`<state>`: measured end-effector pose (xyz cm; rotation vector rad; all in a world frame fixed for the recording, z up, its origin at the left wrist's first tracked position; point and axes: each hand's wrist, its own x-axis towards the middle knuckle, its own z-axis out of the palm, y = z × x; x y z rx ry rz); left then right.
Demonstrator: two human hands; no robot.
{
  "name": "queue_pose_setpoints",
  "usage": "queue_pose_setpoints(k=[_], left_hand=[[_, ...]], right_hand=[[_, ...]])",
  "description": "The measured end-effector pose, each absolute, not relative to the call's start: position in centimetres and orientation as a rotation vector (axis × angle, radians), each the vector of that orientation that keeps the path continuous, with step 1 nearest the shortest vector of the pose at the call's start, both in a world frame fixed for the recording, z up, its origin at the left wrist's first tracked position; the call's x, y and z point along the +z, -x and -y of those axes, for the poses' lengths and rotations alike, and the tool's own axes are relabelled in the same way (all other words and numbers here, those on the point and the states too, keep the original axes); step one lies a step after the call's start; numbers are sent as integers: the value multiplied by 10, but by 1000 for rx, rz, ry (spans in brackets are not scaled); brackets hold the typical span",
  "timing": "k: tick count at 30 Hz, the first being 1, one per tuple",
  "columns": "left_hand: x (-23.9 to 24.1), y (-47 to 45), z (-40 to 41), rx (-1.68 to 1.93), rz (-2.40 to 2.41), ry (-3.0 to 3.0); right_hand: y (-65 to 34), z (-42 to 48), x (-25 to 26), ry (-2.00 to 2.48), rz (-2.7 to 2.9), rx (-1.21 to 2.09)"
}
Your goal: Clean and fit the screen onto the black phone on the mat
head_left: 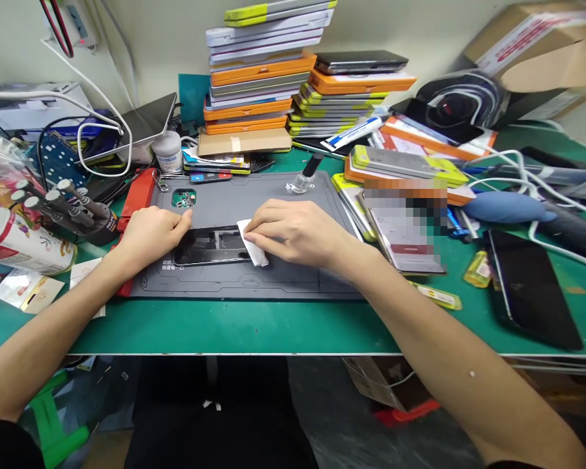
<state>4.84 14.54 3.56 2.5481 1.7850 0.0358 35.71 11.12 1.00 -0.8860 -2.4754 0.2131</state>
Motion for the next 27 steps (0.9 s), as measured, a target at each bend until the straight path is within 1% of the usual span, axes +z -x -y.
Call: queue_pose_setpoints(k=[12, 22, 27], left_hand=[[31, -46, -148, 79, -1784, -2560], [31, -47, -147, 49, -1829, -2573], [32, -49, -146, 7, -1836, -2573]], right_hand=[[-359, -112, 7, 937, 2471, 214], [-361, -115, 2, 966, 2478, 164], [-359, -108, 9, 957, 2522, 160]])
